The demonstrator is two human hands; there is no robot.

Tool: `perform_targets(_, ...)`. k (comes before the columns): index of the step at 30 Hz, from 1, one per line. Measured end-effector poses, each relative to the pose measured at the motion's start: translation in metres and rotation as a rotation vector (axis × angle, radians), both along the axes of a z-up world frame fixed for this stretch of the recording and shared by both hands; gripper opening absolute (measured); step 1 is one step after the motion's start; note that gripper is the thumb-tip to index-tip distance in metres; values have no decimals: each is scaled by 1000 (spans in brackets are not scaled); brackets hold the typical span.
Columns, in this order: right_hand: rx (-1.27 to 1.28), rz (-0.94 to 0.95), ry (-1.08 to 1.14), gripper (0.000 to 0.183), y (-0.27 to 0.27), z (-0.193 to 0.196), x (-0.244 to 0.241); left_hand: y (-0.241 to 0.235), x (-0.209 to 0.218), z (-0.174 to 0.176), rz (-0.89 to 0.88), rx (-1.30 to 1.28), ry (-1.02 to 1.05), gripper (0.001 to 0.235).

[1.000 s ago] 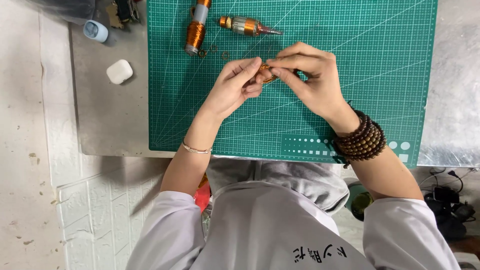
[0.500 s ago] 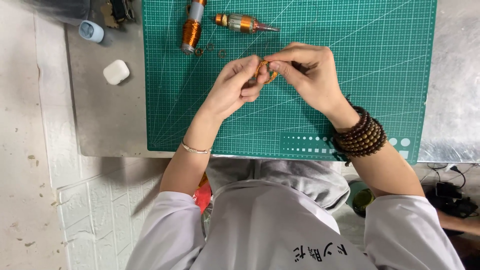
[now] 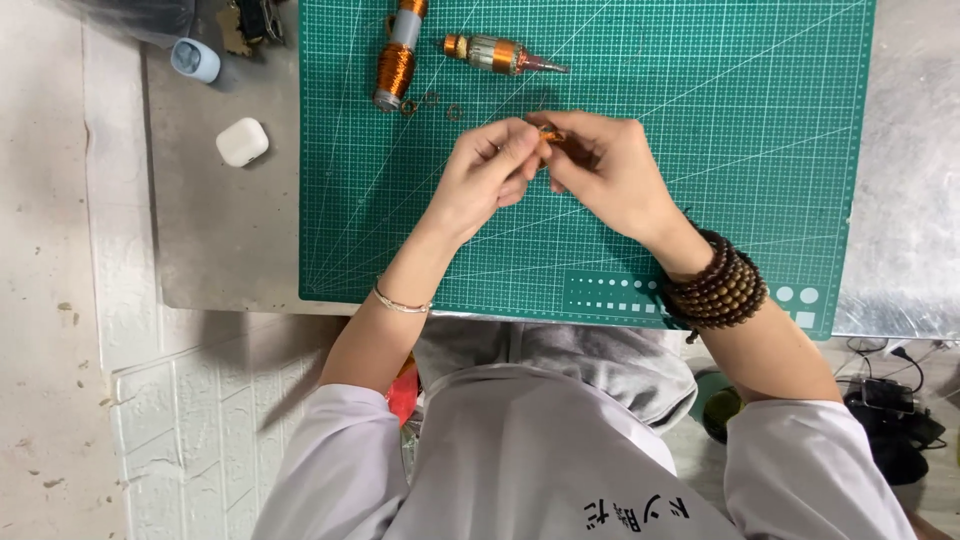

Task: Winding thin copper wire around small electronic or mechanical components on a workbench.

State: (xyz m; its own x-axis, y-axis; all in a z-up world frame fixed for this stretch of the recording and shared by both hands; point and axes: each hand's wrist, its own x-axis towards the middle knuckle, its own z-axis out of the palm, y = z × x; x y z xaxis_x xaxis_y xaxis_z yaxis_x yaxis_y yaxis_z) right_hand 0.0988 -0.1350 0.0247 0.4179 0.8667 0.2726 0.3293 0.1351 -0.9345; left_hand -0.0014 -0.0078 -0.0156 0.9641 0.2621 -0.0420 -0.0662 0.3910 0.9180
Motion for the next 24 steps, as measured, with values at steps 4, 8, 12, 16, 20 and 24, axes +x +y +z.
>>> perform_targets(4, -5, -41, 61, 19, 3, -22, 0, -2, 0, 3, -10, 98, -17, 23)
perform_targets(8, -30, -109, -146, 14, 3, -40, 0, 0, -2, -2, -41, 74, -7, 23)
perform_targets(12, -38, -137, -389, 7, 2, -35, 2, 0, -3, 6, -97, 153, 57, 24)
perform_targets(16, -27, -181, -513, 14, 1, -41, 4, 3, -3, 24, -142, 292, 78, 26)
perform_targets(20, -12, -252, -617, 21, -3, -43, 3, 3, -1, 32, -153, 336, 161, 33)
perform_targets(24, 72, -233, -560, 15, 1, -44, 7, -2, 5, 38, -66, 309, 158, 37)
